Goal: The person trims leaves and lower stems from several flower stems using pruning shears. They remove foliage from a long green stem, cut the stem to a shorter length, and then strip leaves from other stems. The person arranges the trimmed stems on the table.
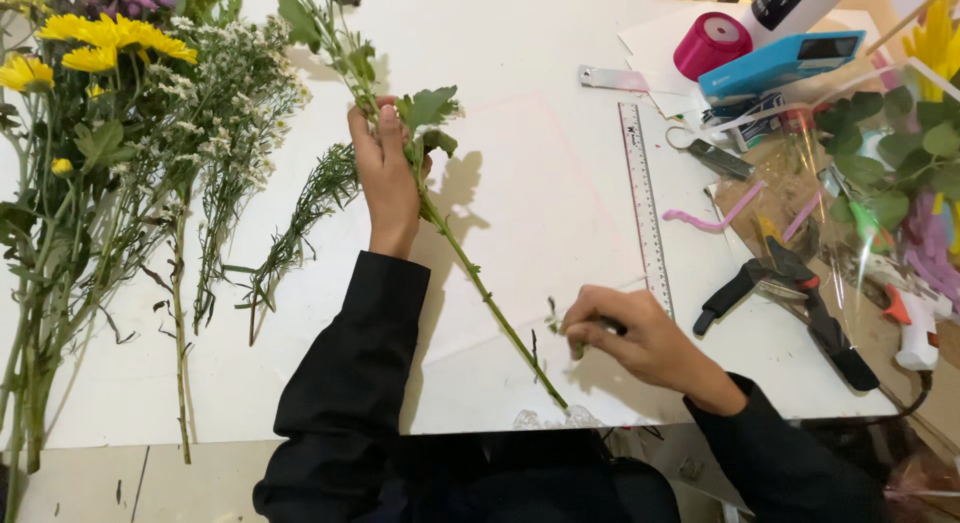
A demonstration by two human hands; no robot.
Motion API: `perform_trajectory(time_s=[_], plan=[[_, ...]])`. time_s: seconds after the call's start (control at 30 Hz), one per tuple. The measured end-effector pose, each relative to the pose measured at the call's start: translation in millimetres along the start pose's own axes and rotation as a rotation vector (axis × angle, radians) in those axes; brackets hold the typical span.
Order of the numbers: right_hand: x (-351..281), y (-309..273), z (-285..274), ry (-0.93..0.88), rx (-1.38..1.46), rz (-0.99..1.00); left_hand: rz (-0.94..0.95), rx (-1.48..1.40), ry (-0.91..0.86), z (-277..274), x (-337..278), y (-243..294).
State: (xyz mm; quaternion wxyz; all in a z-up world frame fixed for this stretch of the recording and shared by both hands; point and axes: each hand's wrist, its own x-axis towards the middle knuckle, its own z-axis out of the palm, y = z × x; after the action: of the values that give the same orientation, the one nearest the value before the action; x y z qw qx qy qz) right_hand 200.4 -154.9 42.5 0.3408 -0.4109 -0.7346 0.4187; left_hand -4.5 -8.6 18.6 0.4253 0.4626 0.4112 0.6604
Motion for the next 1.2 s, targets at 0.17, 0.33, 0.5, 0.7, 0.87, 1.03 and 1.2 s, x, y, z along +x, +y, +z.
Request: perform_trajectory(time_s=[0.17,0.33,0.5,0.7,0.87,1.03,1.2], plan=[[39,23,-12,0.14,0.076,0.201,-0.044,-0.031,-0.089,11,-10,8],[78,61,11,0.167,0.5,0.314,0.081,-0.048,-0.248,13,-9,-11],[90,46,38,-0.074,0.877,0.433,0.018,-0.341,-0.346,16,-13,-3],[92,26,49,0.001,1.113,0.519,0.042,-0.324,-0.328,17,-8,-10],[85,48,63,0.12,0.934,0.503,0.085,-0.221,-0.26,15,-8,-10],[73,40,50,0.192,-0.277,-0.004,0.133,-0.032,-0.209,24,-25,10],[66,68,36,0.19,-0.956,-0.53,0.103,0.053,-0.215,30,-31,8]])
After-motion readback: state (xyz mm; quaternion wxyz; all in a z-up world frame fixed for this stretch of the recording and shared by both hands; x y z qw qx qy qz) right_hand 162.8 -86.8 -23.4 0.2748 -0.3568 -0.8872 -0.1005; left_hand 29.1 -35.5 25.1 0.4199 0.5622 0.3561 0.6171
